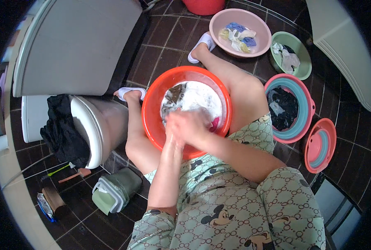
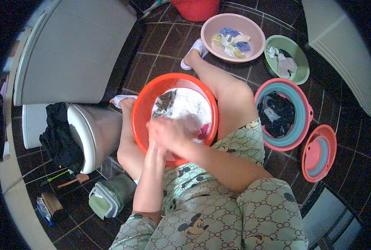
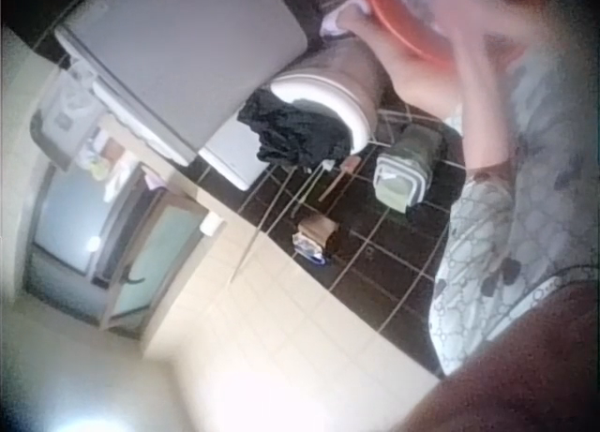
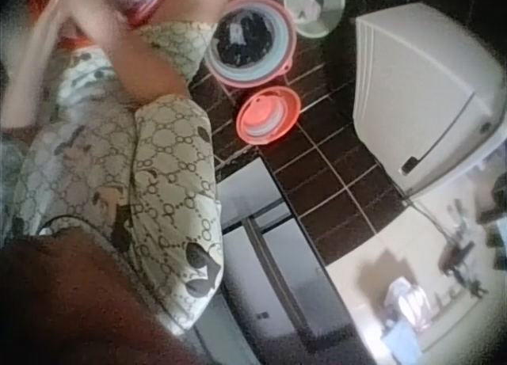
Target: The person washes various pieces of clothing by hand in a basin of soapy water, rubbing the fabric together, wringing them out, and placing them into other basins.
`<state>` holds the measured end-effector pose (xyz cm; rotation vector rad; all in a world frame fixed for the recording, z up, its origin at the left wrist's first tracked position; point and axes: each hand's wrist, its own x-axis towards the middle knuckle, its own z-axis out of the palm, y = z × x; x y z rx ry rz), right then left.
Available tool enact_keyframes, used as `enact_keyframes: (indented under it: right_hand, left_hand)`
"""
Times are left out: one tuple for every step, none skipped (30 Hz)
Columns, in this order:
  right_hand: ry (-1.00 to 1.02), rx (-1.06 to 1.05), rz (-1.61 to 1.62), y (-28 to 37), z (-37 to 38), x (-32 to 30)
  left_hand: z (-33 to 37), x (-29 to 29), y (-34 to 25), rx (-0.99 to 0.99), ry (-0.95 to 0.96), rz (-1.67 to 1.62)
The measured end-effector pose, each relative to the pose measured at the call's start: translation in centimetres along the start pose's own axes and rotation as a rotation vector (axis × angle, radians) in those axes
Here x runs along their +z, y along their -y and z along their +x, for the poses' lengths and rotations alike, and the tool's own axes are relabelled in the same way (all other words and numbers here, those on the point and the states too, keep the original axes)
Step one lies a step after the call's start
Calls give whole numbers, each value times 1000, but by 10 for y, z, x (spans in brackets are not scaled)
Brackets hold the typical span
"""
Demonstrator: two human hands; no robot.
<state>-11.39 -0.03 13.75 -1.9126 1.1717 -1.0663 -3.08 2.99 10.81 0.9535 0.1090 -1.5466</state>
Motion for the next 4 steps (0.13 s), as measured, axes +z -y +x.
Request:
enact_keyframes:
  right_hand:
    - [57, 109, -17, -1, 7, -5]
    - [101, 228, -49, -12, 20, -15]
    - [-79, 158, -57, -30, 25, -9]
    - [-23, 189, -97, -26, 26, -11]
  left_hand:
    - [5, -9, -9, -60, -41, 300]
    - [6, 3, -10, -142, -13, 266]
    - [3, 15, -9, -137, -32, 246]
    - [-3, 22, -7, -126, -65, 223]
